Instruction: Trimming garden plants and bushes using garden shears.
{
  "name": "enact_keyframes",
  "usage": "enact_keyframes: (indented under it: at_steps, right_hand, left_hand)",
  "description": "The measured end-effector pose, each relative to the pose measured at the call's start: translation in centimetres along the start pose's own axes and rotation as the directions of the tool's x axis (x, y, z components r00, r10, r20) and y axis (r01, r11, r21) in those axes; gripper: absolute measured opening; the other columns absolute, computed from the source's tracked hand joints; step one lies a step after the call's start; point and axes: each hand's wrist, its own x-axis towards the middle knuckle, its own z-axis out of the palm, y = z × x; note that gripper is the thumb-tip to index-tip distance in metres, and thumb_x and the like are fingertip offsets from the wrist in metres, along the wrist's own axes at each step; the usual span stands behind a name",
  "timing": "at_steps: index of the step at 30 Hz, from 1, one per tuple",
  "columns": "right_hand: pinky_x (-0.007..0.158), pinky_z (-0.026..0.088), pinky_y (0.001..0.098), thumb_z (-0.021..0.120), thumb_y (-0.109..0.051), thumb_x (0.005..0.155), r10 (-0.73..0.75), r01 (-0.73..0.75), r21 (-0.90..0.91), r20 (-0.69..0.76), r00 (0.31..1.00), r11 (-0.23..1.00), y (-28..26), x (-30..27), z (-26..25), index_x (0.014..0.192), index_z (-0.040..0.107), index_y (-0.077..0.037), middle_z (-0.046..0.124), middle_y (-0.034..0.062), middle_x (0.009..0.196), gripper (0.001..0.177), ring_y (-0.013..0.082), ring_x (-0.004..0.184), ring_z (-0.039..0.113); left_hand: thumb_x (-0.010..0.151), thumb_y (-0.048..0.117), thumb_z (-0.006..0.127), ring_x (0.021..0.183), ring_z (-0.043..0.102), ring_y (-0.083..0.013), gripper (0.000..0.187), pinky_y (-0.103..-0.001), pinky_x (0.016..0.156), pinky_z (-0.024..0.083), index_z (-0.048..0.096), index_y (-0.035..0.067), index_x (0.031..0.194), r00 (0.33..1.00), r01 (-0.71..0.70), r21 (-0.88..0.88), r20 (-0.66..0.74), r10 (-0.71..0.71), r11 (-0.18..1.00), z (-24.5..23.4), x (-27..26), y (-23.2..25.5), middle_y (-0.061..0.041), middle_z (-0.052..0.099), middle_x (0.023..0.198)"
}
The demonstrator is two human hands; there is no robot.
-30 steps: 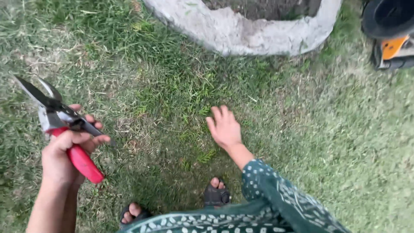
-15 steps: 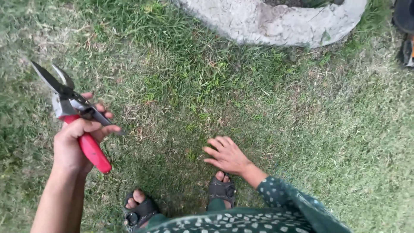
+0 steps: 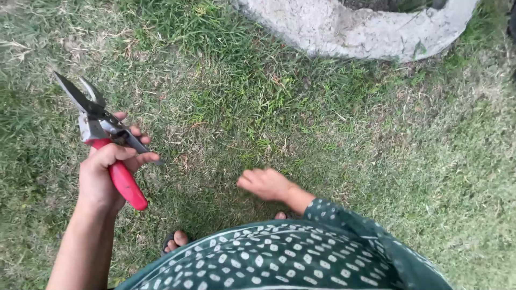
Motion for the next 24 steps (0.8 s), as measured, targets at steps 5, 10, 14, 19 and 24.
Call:
enact_keyframes:
  at_steps: [5,10,14,19,24]
  right_hand:
    - [0.023,0.042,0.0183,0.047,-0.018,0.112,0.494,-0.494,0.042,0.002,0.870,0.869,4.8,1.5,-4.6,0.090,0.064,-0.010,0.060,0.0050,0.079,0.029,0.0064,0.047,0.056]
    - [0.029,0.033,0.0200,0.029,-0.083,0.092,0.401,-0.398,-0.182,-0.019,0.916,0.899,5.0,2.7,-3.1,0.133,0.057,-0.004,0.053,0.0136,0.106,0.093,0.0111,0.052,0.049]
    - [0.028,0.044,0.0353,0.043,-0.077,0.094,0.332,-0.360,-0.199,-0.161,0.930,0.912,5.2,3.4,-2.5,0.117,0.057,-0.007,0.050,0.0118,0.101,0.074,0.0246,0.057,0.057]
    - [0.057,0.064,0.0289,0.053,0.010,0.099,0.205,-0.283,0.096,0.477,0.854,0.954,7.0,4.8,-8.1,0.107,0.051,-0.005,0.059,0.0145,0.093,0.016,0.0205,0.076,0.062]
    - [0.036,0.041,0.0210,0.036,-0.037,0.110,0.625,-0.618,-0.183,-0.022,0.780,0.765,12.3,3.3,-8.5,0.108,0.053,-0.008,0.057,0.0038,0.078,0.034,0.0083,0.050,0.047]
  left_hand:
    - [0.070,0.001,0.050,0.103,0.062,-0.0244,0.075,-0.046,0.078,0.061,0.046,0.010,0.144,1.000,0.008,0.012,-0.008,-0.008,1.000,-0.6,0.1,-0.2,-0.011,0.059,0.112]
    - [0.070,0.000,0.049,0.101,0.060,-0.0229,0.070,-0.046,0.080,0.060,0.049,0.011,0.140,0.999,0.040,-0.002,-0.015,-0.040,0.999,0.0,0.8,-0.6,-0.009,0.058,0.111]
    - [0.071,0.000,0.051,0.103,0.062,-0.0242,0.074,-0.044,0.079,0.061,0.048,0.012,0.144,1.000,0.025,-0.004,0.002,-0.025,1.000,0.3,2.0,-1.6,-0.010,0.060,0.112]
    - [0.068,0.001,0.050,0.100,0.057,-0.0238,0.073,-0.047,0.079,0.059,0.045,0.010,0.141,0.998,0.063,0.035,0.013,-0.064,0.997,2.0,2.1,-1.6,-0.010,0.056,0.112]
    - [0.068,0.002,0.048,0.103,0.057,-0.0237,0.074,-0.047,0.079,0.058,0.045,0.011,0.142,0.997,0.073,0.070,0.020,-0.075,0.995,1.2,1.9,-1.7,-0.009,0.056,0.113]
